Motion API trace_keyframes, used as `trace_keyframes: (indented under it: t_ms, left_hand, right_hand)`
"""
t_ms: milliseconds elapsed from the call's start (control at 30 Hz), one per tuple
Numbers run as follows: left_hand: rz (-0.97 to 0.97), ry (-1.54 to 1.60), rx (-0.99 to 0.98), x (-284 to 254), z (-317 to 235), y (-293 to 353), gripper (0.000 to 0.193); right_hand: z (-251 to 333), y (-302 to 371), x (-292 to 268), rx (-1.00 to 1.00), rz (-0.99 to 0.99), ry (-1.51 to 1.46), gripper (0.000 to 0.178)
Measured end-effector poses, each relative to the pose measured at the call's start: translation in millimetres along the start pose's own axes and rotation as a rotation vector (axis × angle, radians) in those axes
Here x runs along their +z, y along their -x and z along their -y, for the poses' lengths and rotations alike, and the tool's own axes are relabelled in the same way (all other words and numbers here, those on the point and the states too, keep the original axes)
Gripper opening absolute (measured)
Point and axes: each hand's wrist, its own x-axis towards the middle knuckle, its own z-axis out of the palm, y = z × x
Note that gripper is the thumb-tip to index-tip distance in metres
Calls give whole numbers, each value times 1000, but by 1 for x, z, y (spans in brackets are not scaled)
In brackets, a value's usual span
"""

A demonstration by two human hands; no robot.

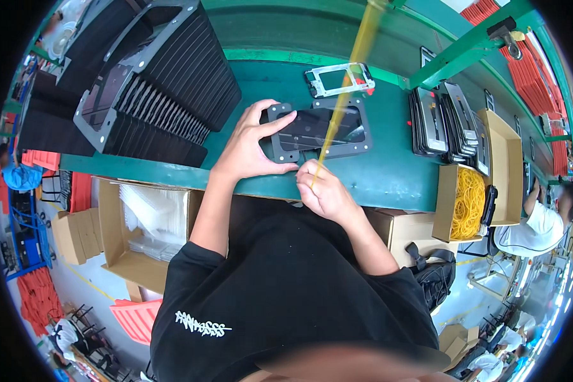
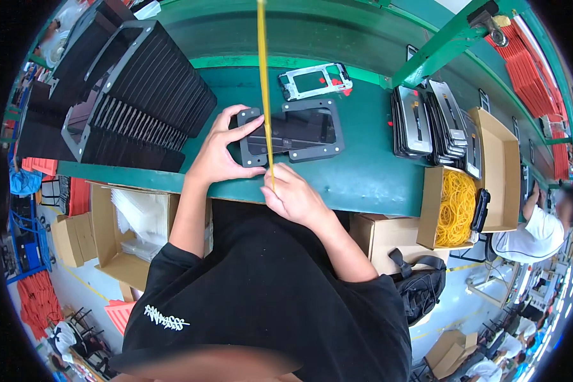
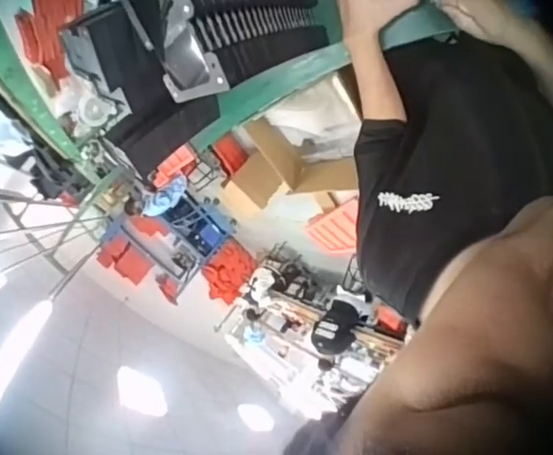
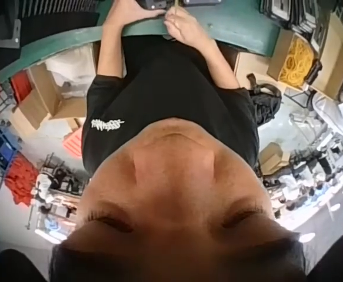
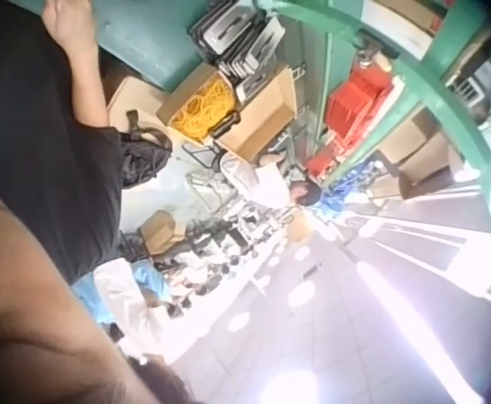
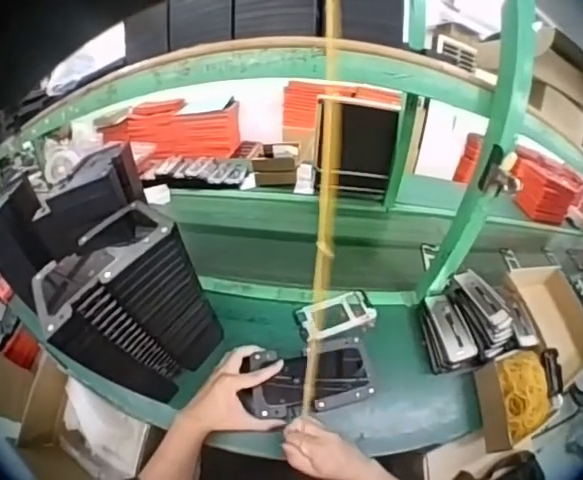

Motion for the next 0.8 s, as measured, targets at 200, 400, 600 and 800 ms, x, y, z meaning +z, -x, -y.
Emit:
trace_keyframes:
  t_ms: [200,400,600,800]
  left_hand:
    - [-13,-49,-24,-2,-11,-4,86]
    - [-230,-47,249,-38,-63,-16,70]
    - [-502,-650,319,-140,-142,3,74]
    - [-828,-514,28,-202,-109,28,54]
  right_hand:
    - [10,-17,-16,258,-104,-298,24]
    - [28,-18,-40,124,26,-188,41]
    - [42,-11,-70,73,-153,-544,45]
    - [49,-14,-84,84,-194,-518,55]
